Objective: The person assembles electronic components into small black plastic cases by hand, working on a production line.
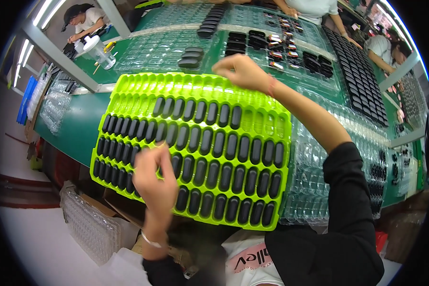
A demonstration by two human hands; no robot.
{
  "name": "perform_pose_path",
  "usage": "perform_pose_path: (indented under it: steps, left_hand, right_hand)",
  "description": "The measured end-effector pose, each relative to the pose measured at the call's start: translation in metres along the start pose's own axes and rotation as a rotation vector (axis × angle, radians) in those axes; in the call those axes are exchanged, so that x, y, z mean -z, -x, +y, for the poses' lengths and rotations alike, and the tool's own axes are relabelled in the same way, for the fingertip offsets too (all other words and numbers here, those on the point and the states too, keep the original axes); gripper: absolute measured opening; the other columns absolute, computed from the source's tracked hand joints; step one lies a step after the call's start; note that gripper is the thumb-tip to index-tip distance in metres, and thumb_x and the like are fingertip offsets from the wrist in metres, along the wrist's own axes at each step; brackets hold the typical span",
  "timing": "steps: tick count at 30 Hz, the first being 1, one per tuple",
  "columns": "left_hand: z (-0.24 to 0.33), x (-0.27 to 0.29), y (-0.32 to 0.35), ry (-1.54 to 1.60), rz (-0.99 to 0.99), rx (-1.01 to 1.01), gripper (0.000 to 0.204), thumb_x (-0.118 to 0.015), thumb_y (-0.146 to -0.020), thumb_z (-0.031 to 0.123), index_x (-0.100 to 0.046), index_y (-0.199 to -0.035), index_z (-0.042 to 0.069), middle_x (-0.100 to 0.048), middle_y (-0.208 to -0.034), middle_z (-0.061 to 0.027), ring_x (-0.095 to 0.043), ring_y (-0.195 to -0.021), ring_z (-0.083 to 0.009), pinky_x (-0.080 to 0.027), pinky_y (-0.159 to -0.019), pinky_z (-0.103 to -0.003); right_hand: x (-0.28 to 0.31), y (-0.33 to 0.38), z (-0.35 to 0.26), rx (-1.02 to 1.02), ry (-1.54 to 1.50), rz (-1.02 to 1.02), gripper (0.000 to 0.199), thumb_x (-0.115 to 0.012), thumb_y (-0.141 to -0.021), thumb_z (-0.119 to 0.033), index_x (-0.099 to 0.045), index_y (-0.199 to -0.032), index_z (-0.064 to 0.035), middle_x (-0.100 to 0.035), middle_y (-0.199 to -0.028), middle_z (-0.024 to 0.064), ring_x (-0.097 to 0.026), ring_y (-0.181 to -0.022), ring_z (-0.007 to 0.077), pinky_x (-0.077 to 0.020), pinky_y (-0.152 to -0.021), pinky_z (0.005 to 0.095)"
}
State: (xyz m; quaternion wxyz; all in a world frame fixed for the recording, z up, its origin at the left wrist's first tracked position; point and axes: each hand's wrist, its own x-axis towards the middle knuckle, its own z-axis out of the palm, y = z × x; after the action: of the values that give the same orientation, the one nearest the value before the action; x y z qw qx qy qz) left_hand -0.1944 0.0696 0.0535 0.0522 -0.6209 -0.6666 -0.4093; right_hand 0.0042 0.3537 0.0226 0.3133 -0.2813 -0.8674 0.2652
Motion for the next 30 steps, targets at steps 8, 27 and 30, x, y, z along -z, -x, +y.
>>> perform_pose_path:
  steps: [8,27,30]
  left_hand:
    - [-0.146,-0.086,-0.097,-0.507,-0.350,0.023,0.032,-0.072,-0.078,0.017,-0.064,-0.105,0.002,-0.066,-0.094,-0.0247,-0.063,-0.091,-0.0440,-0.049,-0.077,-0.052]
    - [0.154,-0.034,0.060,0.032,-0.148,-0.262,0.033,-0.065,-0.085,-0.010,-0.061,-0.117,-0.008,-0.063,-0.104,-0.0197,-0.062,-0.094,-0.0350,-0.051,-0.083,-0.042]
    - [0.165,-0.040,0.079,-0.009,-0.133,-0.370,0.033,-0.066,-0.085,-0.008,-0.062,-0.118,-0.007,-0.062,-0.105,-0.0189,-0.062,-0.091,-0.0310,-0.050,-0.076,-0.037]
  right_hand:
    - [0.094,0.261,-0.126,-0.169,0.117,-0.222,0.018,-0.071,-0.086,-0.016,-0.074,-0.103,-0.0082,-0.073,-0.095,0.0122,-0.070,-0.084,0.0294,-0.0556,-0.074,0.0365]
    - [0.344,0.550,0.065,-1.370,1.007,0.230,0.025,-0.065,-0.077,-0.016,-0.073,-0.100,-0.0132,-0.070,-0.105,0.0141,-0.067,-0.099,0.0341,-0.0536,-0.085,0.0424]
    - [0.357,0.560,0.080,-1.447,0.882,0.331,0.026,-0.066,-0.072,-0.015,-0.075,-0.096,-0.0123,-0.071,-0.104,0.0148,-0.068,-0.098,0.0336,-0.0538,-0.086,0.0398]
